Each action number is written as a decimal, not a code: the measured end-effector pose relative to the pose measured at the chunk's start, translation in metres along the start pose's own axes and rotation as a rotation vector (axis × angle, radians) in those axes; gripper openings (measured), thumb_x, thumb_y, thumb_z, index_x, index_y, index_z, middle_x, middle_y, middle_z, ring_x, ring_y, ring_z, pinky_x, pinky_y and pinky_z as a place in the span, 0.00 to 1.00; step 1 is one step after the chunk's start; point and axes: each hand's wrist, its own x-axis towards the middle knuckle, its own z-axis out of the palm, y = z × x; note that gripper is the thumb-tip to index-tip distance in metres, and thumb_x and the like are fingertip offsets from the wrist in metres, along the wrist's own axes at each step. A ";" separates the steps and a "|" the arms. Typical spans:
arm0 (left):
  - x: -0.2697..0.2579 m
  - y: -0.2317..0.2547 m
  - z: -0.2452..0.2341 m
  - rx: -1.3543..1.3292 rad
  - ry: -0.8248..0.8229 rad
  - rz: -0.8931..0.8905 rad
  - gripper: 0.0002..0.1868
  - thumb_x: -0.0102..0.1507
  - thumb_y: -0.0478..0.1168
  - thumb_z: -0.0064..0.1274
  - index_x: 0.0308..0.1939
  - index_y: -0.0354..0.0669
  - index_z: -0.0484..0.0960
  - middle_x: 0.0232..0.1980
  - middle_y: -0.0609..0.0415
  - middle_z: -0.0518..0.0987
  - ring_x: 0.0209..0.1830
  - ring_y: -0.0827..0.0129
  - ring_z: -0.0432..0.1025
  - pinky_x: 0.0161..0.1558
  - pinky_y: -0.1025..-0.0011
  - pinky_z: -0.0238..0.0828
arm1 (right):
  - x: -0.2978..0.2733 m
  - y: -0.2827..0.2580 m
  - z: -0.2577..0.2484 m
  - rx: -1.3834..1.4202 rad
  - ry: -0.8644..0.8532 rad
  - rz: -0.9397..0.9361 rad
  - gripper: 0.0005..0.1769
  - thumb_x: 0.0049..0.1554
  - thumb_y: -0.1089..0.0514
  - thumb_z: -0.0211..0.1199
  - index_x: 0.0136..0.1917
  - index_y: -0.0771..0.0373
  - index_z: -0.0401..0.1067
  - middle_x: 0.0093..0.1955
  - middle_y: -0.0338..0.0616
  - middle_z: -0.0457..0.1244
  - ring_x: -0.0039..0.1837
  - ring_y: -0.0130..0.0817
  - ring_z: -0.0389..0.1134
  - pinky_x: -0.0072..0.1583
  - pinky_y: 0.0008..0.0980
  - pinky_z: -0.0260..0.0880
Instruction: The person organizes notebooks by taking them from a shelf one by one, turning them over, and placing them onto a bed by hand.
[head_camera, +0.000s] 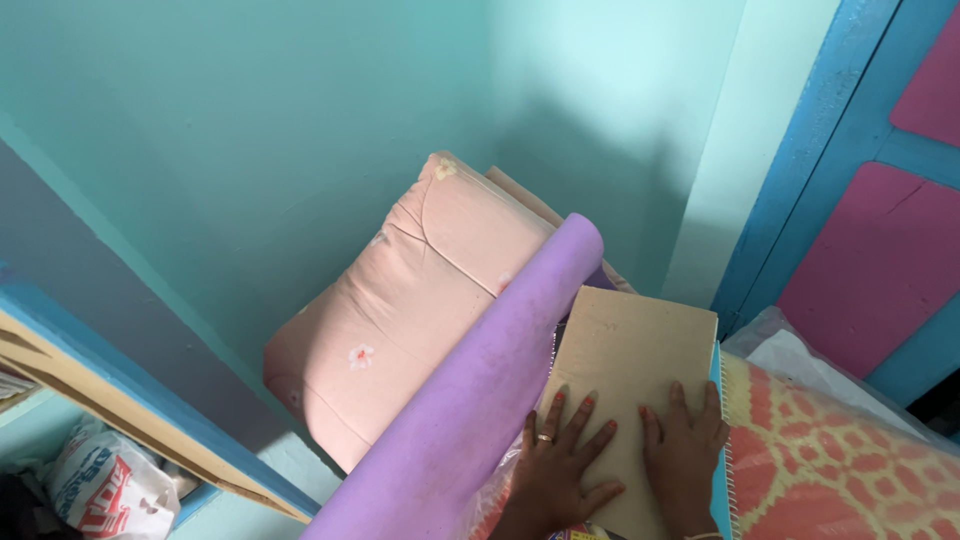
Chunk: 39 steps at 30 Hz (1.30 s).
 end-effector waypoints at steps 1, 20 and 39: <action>0.001 -0.003 -0.001 -0.015 -0.008 -0.007 0.41 0.64 0.71 0.51 0.77 0.62 0.71 0.86 0.49 0.53 0.84 0.39 0.38 0.70 0.27 0.34 | 0.000 -0.002 0.001 -0.005 -0.007 0.017 0.30 0.57 0.47 0.64 0.69 0.63 0.71 0.78 0.68 0.51 0.71 0.67 0.57 0.71 0.59 0.58; 0.024 -0.012 -0.003 0.006 0.097 0.015 0.37 0.66 0.68 0.50 0.77 0.63 0.72 0.84 0.51 0.58 0.84 0.45 0.44 0.75 0.36 0.30 | 0.011 -0.028 0.000 -0.250 -0.180 -0.123 0.33 0.57 0.41 0.54 0.72 0.57 0.64 0.80 0.58 0.49 0.82 0.54 0.45 0.77 0.64 0.41; 0.009 -0.024 0.023 0.003 0.067 -0.078 0.36 0.69 0.67 0.46 0.77 0.58 0.70 0.84 0.52 0.57 0.85 0.49 0.45 0.75 0.36 0.29 | 0.014 -0.007 0.025 -0.227 -0.233 -0.205 0.38 0.60 0.36 0.45 0.79 0.53 0.54 0.83 0.51 0.46 0.85 0.47 0.41 0.73 0.81 0.35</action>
